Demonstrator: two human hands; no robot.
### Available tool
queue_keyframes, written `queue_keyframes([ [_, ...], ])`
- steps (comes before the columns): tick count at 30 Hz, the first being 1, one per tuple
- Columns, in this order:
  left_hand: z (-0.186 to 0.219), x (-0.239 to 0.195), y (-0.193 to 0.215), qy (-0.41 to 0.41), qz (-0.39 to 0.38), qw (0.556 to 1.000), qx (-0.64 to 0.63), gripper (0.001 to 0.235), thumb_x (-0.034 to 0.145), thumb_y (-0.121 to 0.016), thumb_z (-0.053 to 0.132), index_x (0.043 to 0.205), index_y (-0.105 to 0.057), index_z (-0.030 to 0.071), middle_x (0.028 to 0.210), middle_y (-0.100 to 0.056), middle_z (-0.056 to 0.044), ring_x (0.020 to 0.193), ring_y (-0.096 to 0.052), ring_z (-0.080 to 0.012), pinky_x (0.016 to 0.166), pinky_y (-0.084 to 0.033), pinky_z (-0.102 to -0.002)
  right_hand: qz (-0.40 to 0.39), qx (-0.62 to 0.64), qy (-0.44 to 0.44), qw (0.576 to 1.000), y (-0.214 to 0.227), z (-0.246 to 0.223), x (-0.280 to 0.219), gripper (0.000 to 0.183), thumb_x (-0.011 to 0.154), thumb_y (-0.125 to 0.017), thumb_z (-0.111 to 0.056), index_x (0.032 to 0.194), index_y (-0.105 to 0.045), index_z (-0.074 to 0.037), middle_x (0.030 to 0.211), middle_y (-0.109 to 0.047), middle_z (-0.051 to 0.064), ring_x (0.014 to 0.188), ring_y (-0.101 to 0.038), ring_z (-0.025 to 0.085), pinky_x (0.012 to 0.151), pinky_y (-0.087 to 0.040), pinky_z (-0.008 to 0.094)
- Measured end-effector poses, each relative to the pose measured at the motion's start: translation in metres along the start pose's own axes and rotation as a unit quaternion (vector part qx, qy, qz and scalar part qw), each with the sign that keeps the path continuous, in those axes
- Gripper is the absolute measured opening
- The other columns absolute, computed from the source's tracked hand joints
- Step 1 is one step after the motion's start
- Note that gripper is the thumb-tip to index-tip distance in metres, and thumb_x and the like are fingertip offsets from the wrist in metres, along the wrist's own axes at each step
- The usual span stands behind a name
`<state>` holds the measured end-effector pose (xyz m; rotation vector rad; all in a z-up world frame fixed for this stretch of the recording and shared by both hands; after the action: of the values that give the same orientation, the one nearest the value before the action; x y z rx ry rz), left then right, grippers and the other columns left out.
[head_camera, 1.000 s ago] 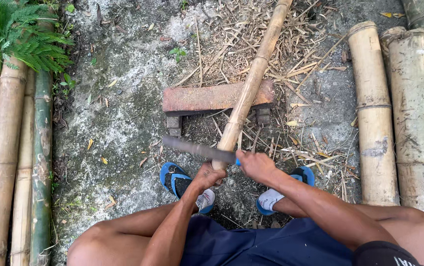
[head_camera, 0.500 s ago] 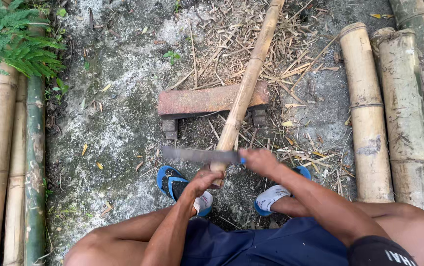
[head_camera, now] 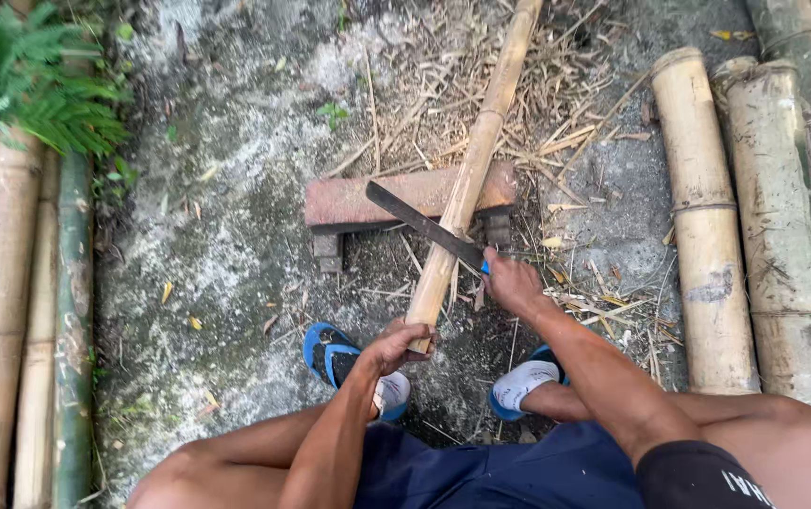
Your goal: The person sits on the ground and uses a machete to shave the outer layer off a bamboo pole resting on a brick. The person repeatedly strikes the bamboo to remove thin strips, rotating the pole to work on different sides.
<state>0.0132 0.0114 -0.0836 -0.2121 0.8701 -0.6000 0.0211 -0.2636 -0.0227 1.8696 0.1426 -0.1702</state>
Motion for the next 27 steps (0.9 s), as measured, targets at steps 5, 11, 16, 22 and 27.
queue_keyframes([
  [5,-0.002,0.002,0.002,0.02,0.014,1.0,0.019,0.033,0.086,-0.07,0.017,0.115,-0.063,0.005,0.094,-0.073,-0.007,0.083,-0.07,-0.0187,0.079,-0.065,-0.039,0.013,0.004,0.041,0.999,-0.013,0.006,-0.011,0.025,0.095,-0.059,-0.024,0.11,-0.049,-0.007,0.076,-0.07,0.018,0.07,-0.073,0.041,0.06,-0.056,0.054],
  [11,-0.008,-0.017,0.001,0.021,-0.011,1.0,0.012,0.039,0.088,-0.073,0.023,0.12,-0.06,0.004,0.098,-0.072,-0.008,0.088,-0.071,-0.0183,0.082,-0.064,-0.038,-0.044,-0.006,-0.051,0.998,0.018,0.034,-0.012,0.017,0.104,-0.046,-0.014,0.119,-0.049,-0.005,0.082,-0.073,0.019,0.07,-0.075,0.037,0.059,-0.06,0.051],
  [16,0.018,-0.039,-0.015,-0.042,0.104,0.977,0.181,0.066,0.081,-0.075,0.03,0.135,-0.044,0.008,0.104,-0.07,-0.014,0.09,-0.072,-0.0284,0.078,-0.061,-0.049,0.036,0.046,-0.132,0.99,0.054,0.078,0.038,0.032,0.099,-0.057,-0.021,0.119,-0.045,0.001,0.085,-0.071,0.028,0.074,-0.07,0.043,0.067,-0.055,0.056],
  [22,0.023,-0.065,-0.051,-0.15,0.302,0.797,0.5,0.078,0.08,-0.077,0.038,0.14,-0.046,-0.001,0.101,-0.071,-0.031,0.092,-0.07,-0.0494,0.085,-0.055,-0.055,0.031,0.023,-0.028,0.999,0.007,-0.008,-0.006,0.023,0.098,-0.054,-0.018,0.111,-0.042,-0.003,0.093,-0.068,0.027,0.07,-0.071,0.044,0.06,-0.059,0.057],
  [27,0.021,-0.055,-0.048,-0.13,0.309,0.805,0.489,0.059,0.076,-0.076,0.032,0.122,-0.058,0.0,0.096,-0.073,-0.029,0.09,-0.075,-0.0439,0.085,-0.06,-0.051,-0.004,0.002,0.136,0.991,0.005,-0.048,-0.025,0.023,0.094,-0.056,-0.017,0.11,-0.044,-0.005,0.088,-0.07,0.024,0.071,-0.072,0.042,0.058,-0.06,0.054],
])
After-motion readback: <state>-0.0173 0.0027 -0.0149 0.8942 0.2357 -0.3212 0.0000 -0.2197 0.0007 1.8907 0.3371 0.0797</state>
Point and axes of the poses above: each hand's wrist, its own x-axis towards the middle knuckle, its own y-axis out of the back of the hand, z = x × y, the point moved 1 cm from there along x, towards the middle knuckle
